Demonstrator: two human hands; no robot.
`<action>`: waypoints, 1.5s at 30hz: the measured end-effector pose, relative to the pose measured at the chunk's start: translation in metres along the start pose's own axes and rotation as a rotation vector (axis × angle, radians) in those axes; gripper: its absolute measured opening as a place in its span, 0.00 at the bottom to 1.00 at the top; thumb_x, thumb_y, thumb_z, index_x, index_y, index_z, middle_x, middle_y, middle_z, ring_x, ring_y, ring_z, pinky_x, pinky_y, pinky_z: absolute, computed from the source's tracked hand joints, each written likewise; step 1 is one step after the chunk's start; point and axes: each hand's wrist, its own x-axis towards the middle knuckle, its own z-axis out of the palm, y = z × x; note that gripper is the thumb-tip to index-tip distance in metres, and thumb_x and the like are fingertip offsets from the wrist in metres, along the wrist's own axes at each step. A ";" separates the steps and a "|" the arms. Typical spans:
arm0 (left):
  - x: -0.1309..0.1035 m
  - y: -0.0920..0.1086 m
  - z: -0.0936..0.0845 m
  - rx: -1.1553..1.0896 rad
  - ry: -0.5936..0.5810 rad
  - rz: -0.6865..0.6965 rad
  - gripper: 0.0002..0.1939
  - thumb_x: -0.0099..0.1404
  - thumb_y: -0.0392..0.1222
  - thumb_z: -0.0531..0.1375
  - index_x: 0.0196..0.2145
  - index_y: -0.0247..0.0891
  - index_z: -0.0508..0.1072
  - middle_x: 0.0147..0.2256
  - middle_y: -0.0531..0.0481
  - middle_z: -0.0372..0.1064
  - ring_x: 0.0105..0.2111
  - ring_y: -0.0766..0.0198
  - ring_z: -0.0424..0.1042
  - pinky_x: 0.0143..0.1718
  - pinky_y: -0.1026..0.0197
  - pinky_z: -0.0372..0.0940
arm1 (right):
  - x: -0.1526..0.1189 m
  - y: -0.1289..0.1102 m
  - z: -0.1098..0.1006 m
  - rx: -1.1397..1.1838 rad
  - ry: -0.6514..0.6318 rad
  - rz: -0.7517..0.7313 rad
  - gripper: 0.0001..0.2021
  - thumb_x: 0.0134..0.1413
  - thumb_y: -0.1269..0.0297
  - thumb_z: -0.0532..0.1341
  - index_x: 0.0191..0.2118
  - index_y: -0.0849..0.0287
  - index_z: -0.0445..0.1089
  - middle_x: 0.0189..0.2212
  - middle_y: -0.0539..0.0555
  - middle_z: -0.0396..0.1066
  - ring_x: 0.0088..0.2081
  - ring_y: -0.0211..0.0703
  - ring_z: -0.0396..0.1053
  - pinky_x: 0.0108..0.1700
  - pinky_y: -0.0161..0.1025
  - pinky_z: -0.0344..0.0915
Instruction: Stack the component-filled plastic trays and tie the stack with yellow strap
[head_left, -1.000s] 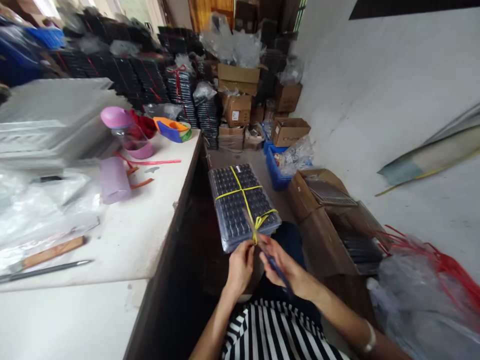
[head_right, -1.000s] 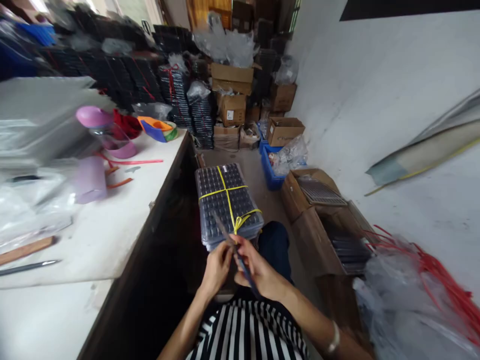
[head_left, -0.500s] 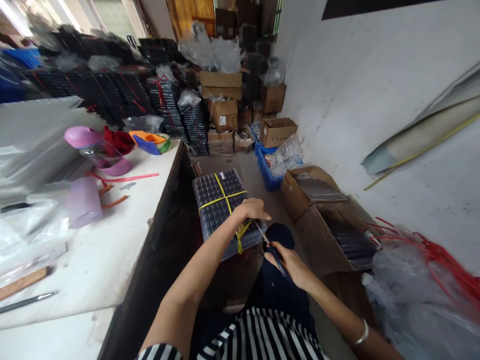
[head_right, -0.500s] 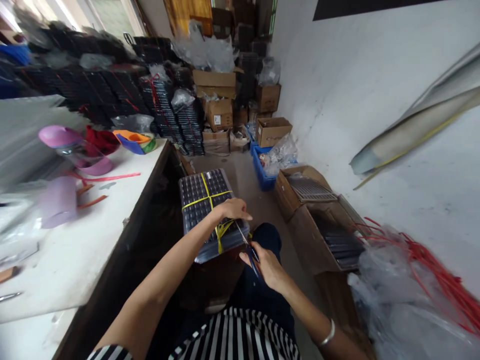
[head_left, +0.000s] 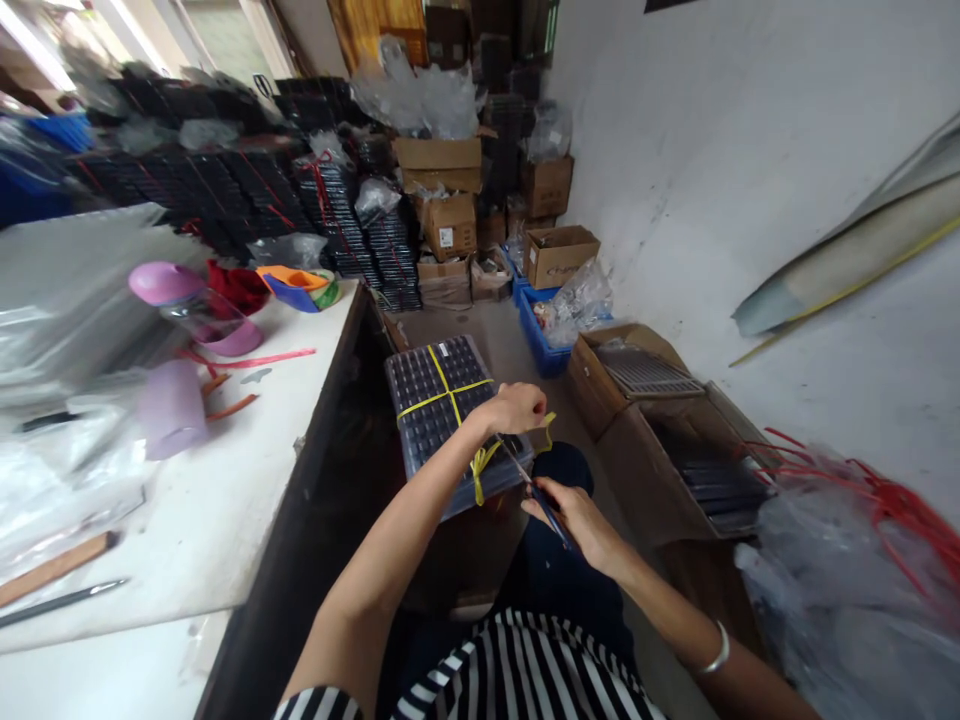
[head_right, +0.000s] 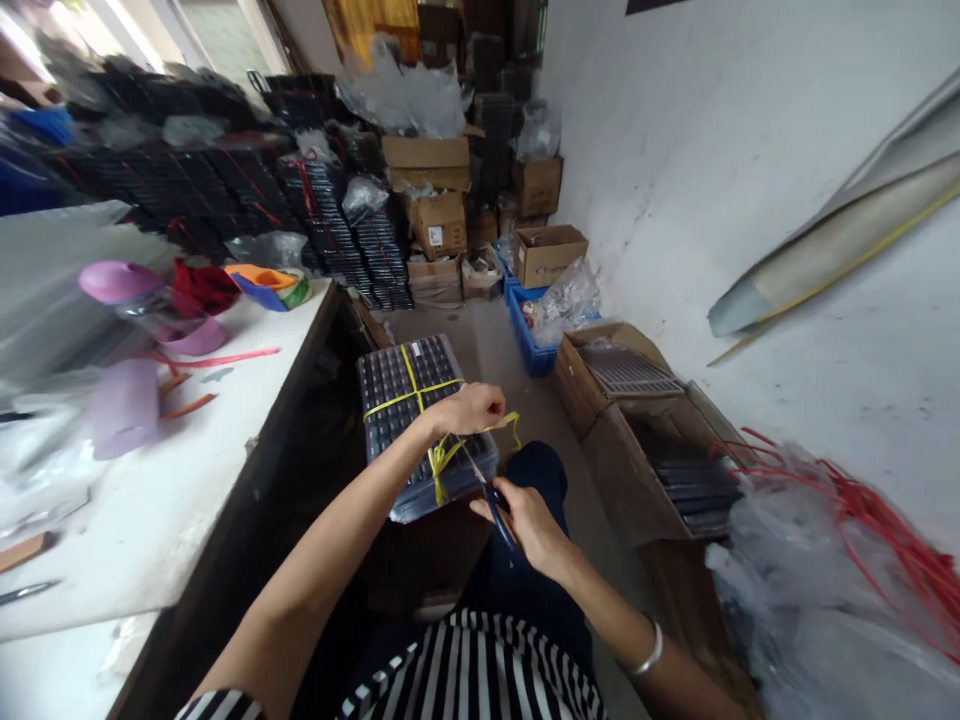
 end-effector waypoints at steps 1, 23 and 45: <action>-0.011 -0.003 -0.006 -0.051 0.101 0.000 0.05 0.57 0.38 0.60 0.26 0.36 0.69 0.31 0.50 0.68 0.37 0.61 0.67 0.43 0.57 0.59 | -0.003 -0.006 0.002 -0.001 -0.028 -0.015 0.13 0.58 0.54 0.56 0.39 0.58 0.68 0.29 0.51 0.72 0.33 0.47 0.71 0.34 0.36 0.61; -0.268 -0.100 0.124 -0.386 0.492 -0.639 0.11 0.61 0.39 0.49 0.31 0.38 0.71 0.26 0.50 0.67 0.32 0.58 0.69 0.34 0.57 0.62 | 0.168 -0.225 0.185 -0.609 -0.204 -0.941 0.11 0.57 0.71 0.54 0.44 0.62 0.70 0.39 0.59 0.68 0.43 0.48 0.64 0.44 0.42 0.61; -0.032 -0.125 0.044 0.338 0.678 -0.637 0.29 0.66 0.49 0.50 0.61 0.32 0.54 0.63 0.37 0.46 0.64 0.45 0.38 0.60 0.38 0.39 | 0.193 0.096 -0.006 -0.121 0.292 -0.166 0.21 0.63 0.54 0.47 0.57 0.55 0.60 0.51 0.58 0.63 0.52 0.47 0.63 0.53 0.45 0.61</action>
